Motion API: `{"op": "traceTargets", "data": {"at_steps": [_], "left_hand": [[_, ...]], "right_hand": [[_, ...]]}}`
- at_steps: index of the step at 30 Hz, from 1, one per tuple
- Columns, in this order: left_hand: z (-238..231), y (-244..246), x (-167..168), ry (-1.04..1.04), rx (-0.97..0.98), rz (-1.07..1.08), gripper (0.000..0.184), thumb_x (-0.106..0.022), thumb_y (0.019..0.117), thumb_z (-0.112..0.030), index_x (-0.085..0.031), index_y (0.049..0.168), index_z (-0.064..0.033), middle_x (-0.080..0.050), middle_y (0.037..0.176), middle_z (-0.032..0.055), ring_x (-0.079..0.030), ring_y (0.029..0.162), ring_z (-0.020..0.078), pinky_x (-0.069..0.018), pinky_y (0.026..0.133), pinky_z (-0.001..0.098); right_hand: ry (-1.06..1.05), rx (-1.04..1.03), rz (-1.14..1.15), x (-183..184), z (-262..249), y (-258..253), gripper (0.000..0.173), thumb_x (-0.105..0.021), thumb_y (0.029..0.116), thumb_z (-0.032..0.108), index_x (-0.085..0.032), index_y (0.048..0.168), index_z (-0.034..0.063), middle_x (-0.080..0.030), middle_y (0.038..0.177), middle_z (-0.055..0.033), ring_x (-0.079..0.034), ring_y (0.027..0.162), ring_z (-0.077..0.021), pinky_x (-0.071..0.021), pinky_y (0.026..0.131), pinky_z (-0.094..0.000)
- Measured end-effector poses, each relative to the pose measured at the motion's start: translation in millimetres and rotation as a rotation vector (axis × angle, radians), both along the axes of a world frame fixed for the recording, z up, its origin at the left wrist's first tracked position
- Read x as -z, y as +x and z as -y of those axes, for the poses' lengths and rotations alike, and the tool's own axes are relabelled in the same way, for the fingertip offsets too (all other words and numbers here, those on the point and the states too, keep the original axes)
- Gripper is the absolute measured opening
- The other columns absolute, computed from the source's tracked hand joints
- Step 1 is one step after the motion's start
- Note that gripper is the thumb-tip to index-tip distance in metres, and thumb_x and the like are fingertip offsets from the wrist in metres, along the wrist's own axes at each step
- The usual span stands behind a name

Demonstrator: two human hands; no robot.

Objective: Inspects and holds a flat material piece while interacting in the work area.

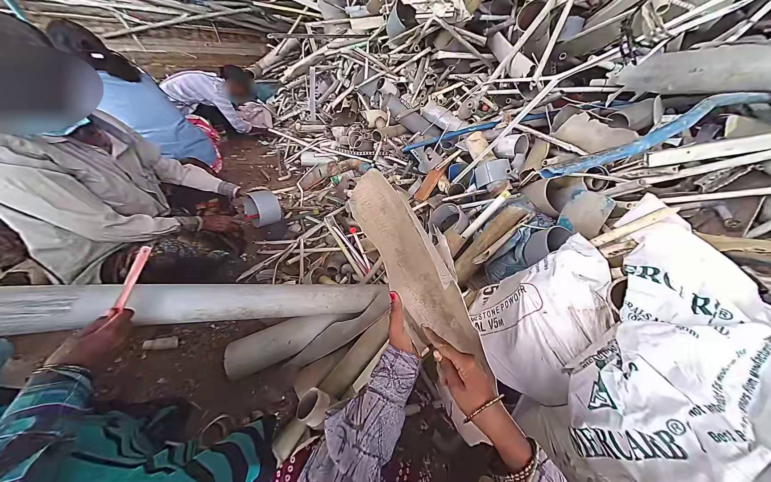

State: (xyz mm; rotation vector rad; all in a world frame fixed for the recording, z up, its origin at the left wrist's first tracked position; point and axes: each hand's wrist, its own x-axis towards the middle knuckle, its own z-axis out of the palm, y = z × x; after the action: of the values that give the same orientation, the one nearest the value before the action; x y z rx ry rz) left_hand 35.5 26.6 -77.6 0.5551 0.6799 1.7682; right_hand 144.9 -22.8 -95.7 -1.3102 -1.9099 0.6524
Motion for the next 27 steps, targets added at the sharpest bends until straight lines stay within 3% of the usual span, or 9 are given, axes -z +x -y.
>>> {"op": "traceTargets", "data": {"at_steps": [2,3,6,9,12,16,20,23,27], "left_hand": [[-1.7,-0.4,-4.0,-0.017,-0.006,0.060,0.045,-0.013,0.1115,-0.032,-0.037,0.140,-0.0058,-0.064,0.119,-0.0013,-0.063,0.107,0.0000,-0.0546,0.091,0.0225],[-2.6,-1.5,-4.3,-0.014,-0.009,0.058,0.045,-0.013,0.1115,-0.032,-0.037,0.139,-0.0061,-0.064,0.117,-0.0019,-0.064,0.106,-0.0003,-0.0548,0.090,0.0222],[-3.2,-7.0,-3.1,-0.023,-0.021,-0.009,0.054,-0.012,0.1110,-0.031,-0.023,0.154,-0.0008,-0.046,0.145,0.0083,-0.050,0.127,0.0047,-0.0433,0.106,0.0255],[-2.6,-6.5,-9.3,-0.029,-0.054,0.057,0.046,-0.014,0.1117,-0.032,-0.035,0.142,-0.0049,-0.060,0.121,-0.0001,-0.062,0.108,-0.0001,-0.0537,0.091,0.0222],[-5.8,-8.8,-1.1,0.005,-0.033,0.007,0.054,-0.015,0.1106,-0.032,-0.024,0.153,-0.0002,-0.049,0.141,0.0073,-0.052,0.125,0.0044,-0.0447,0.105,0.0263],[-2.2,-8.5,-8.2,-0.051,-0.059,0.030,0.048,-0.015,0.1115,-0.031,-0.031,0.147,-0.0022,-0.056,0.127,0.0040,-0.059,0.112,0.0015,-0.0513,0.094,0.0231],[-1.8,-7.2,-5.2,-0.062,-0.026,-0.035,0.054,-0.014,0.1109,-0.031,-0.022,0.154,0.0002,-0.043,0.148,0.0109,-0.048,0.129,0.0059,-0.0418,0.107,0.0261],[1.3,-5.1,-6.4,-0.073,-0.028,-0.018,0.051,-0.014,0.1113,-0.032,-0.028,0.150,-0.0013,-0.052,0.135,0.0062,-0.056,0.119,0.0028,-0.0483,0.099,0.0240],[0.9,-4.9,-6.4,-0.051,-0.044,-0.058,0.053,-0.013,0.1110,-0.028,-0.022,0.154,0.0025,-0.043,0.147,0.0114,-0.048,0.129,0.0042,-0.0418,0.107,0.0243]], "right_hand": [[0.121,0.113,0.070,8.8,-0.7,0.3,0.045,-0.049,0.0945,-0.005,-0.064,0.136,-0.0017,-0.074,0.087,-0.0282,-0.072,0.069,-0.0467,-0.0548,0.064,-0.0617],[0.114,0.105,0.065,9.6,0.1,0.8,0.045,-0.049,0.0946,-0.005,-0.064,0.137,-0.0019,-0.074,0.086,-0.0278,-0.072,0.070,-0.0459,-0.0552,0.065,-0.0604],[-0.012,-0.058,-0.053,5.8,3.5,3.5,0.042,-0.043,0.1000,0.000,-0.059,0.139,-0.0039,-0.061,0.069,-0.0087,-0.052,0.055,-0.0123,-0.0467,0.058,-0.0272],[0.116,0.120,0.033,17.8,-1.3,3.3,0.044,-0.048,0.0951,-0.005,-0.064,0.136,-0.0031,-0.073,0.083,-0.0271,-0.069,0.064,-0.0424,-0.0538,0.064,-0.0585],[0.129,0.003,-0.002,15.8,6.6,-4.0,0.043,-0.048,0.0958,-0.005,-0.062,0.137,-0.0048,-0.074,0.090,-0.0253,-0.069,0.068,-0.0376,-0.0560,0.069,-0.0529],[0.159,0.116,0.070,17.6,-2.3,3.6,0.044,-0.048,0.0951,-0.005,-0.064,0.136,-0.0022,-0.075,0.103,-0.0282,-0.073,0.079,-0.0488,-0.0551,0.069,-0.0640],[0.123,-0.010,-0.029,13.2,3.8,-6.2,0.043,-0.046,0.0966,-0.003,-0.062,0.136,-0.0048,-0.066,0.072,-0.0170,-0.057,0.055,-0.0231,-0.0508,0.057,-0.0377],[0.131,0.113,0.058,12.5,0.0,-4.1,0.045,-0.049,0.0939,-0.007,-0.063,0.136,-0.0035,-0.074,0.092,-0.0295,-0.072,0.073,-0.0465,-0.0552,0.067,-0.0618],[0.101,-0.006,-0.028,9.5,6.3,-4.8,0.042,-0.046,0.0979,-0.002,-0.062,0.136,-0.0052,-0.069,0.077,-0.0185,-0.061,0.059,-0.0252,-0.0528,0.061,-0.0396]]}}
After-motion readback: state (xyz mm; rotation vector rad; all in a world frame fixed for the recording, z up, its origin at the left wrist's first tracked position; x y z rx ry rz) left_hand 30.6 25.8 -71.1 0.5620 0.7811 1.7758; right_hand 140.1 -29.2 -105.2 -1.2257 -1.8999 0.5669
